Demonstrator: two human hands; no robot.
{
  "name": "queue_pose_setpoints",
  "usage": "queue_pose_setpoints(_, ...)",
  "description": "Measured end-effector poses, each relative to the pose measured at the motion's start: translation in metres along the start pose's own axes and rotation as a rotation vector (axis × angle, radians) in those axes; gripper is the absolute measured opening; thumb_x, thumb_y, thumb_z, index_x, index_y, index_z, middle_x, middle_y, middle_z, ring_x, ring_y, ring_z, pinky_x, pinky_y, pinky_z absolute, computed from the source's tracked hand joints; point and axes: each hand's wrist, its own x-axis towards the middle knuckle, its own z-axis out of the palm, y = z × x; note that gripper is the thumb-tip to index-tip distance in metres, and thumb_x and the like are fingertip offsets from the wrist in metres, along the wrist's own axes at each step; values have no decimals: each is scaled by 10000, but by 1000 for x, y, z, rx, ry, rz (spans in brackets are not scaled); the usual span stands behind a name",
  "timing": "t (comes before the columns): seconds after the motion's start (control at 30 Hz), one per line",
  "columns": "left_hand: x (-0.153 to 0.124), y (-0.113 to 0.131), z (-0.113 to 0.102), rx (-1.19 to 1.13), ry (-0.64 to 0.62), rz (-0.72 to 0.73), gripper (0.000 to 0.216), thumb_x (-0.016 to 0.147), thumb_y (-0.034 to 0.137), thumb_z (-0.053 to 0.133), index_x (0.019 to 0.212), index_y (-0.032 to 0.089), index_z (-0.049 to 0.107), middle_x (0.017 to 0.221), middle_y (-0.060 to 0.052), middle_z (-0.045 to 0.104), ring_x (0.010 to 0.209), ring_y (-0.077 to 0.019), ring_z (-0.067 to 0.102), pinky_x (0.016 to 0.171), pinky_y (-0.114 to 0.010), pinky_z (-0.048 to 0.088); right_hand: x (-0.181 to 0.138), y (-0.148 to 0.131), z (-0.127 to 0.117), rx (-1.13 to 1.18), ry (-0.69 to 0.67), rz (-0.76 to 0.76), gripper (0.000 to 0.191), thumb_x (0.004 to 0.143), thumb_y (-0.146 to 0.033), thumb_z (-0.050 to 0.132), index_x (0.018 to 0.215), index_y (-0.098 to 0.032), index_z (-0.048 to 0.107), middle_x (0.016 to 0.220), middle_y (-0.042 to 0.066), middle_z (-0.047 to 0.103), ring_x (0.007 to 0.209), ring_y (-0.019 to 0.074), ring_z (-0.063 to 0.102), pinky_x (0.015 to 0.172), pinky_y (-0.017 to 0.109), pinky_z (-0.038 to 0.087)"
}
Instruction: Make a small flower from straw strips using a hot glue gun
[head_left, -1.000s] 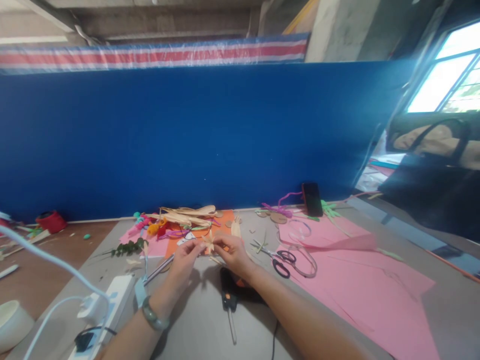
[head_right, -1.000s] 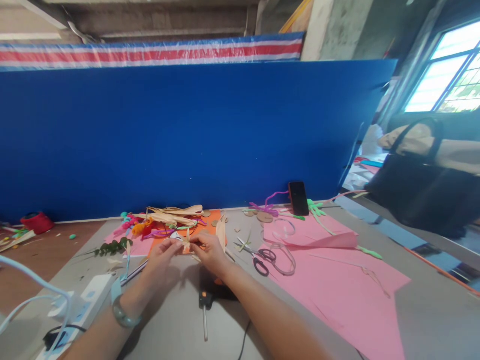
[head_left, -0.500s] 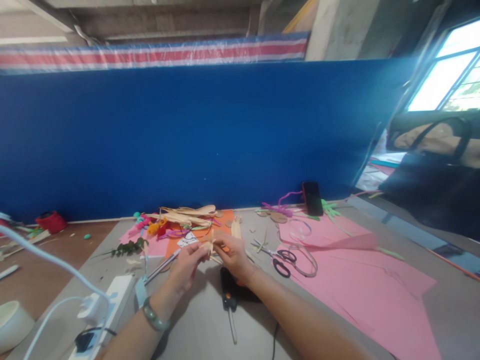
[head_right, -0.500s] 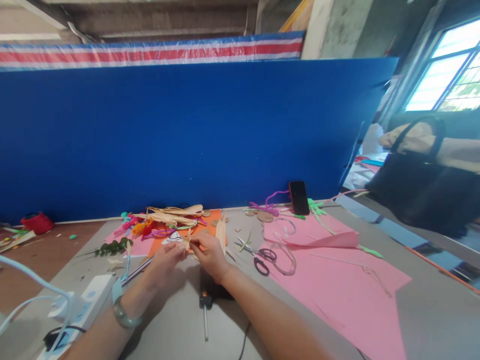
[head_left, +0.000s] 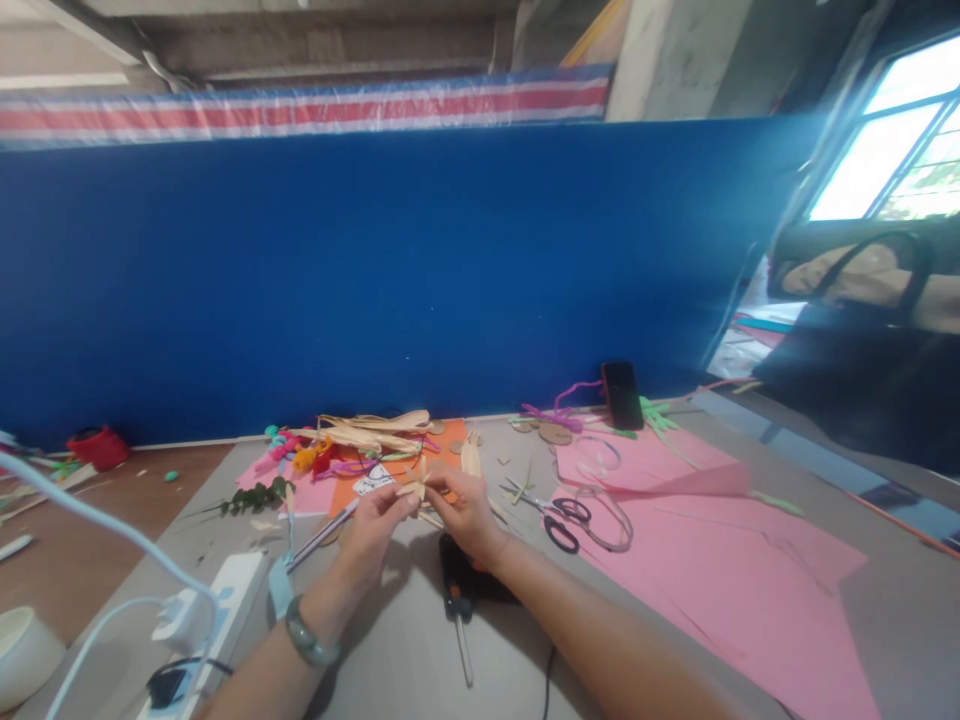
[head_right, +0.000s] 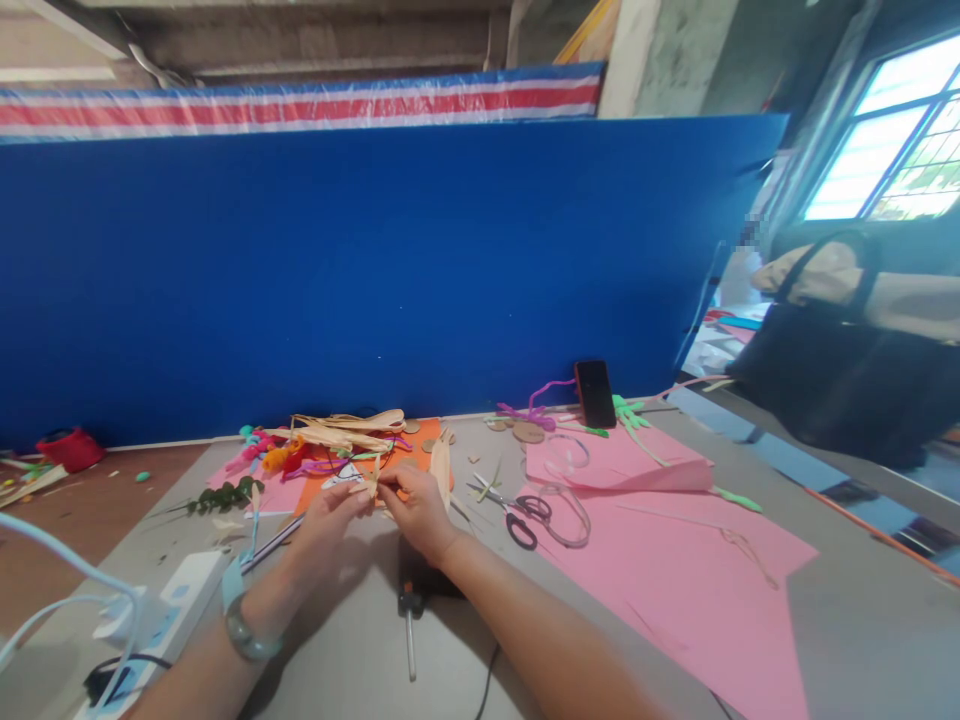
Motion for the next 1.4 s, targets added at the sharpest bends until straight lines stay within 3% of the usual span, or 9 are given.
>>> queue_pose_setpoints(0.2, -2, 2, 1, -90, -56, -130, 234, 739, 340, 653, 591, 171, 588, 610, -4, 488, 598, -139, 424, 550, -248, 362, -1, -1, 0, -65, -21, -114, 139, 911, -217, 537, 802, -195, 620, 753, 50, 683, 728, 176, 628, 706, 305, 506)
queue_pose_setpoints(0.37, -4, 12, 8, -68, -29, -228, 281, 692, 362, 692, 567, 172, 527, 589, 24, 446, 537, -110, 368, 488, -230, 315, -5, 2, 1, -131, -17, -117, 117, 905, -209, 534, 830, -186, 620, 830, 78, 686, 791, 191, 642, 720, 313, 511)
queue_pose_setpoints(0.77, -5, 5, 7, 68, 37, -69, 238, 708, 338, 698, 579, 166, 597, 590, 2, 537, 596, -138, 464, 600, -251, 389, -4, -3, 2, -97, -11, -65, 101, 875, -187, 554, 815, -181, 635, 809, 73, 689, 759, 187, 640, 708, 299, 497)
queue_pose_setpoints(0.97, -2, 1, 3, -115, 52, 48, 256, 807, 370, 581, 680, 157, 644, 670, -33, 593, 677, -173, 532, 663, -289, 449, 1, -5, 3, 77, 21, 102, 121, 848, -201, 585, 754, -181, 659, 716, 38, 659, 677, 165, 606, 658, 279, 482)
queue_pose_setpoints(1.1, 3, -9, -1, -75, 130, 28, 205, 712, 298, 724, 851, 157, 668, 784, -39, 666, 731, -169, 601, 687, -277, 478, 5, -8, 2, 179, 73, 140, 70, 801, -193, 621, 752, -186, 672, 776, 40, 647, 711, 163, 597, 641, 268, 473)
queue_pose_setpoints(1.4, 4, -22, -3, -14, 140, 129, 249, 694, 271, 772, 859, 176, 611, 783, -6, 668, 686, -136, 625, 671, -259, 509, 9, -5, 1, 222, 30, 158, 90, 786, -258, 674, 733, -193, 706, 711, 20, 573, 689, 153, 531, 619, 269, 434)
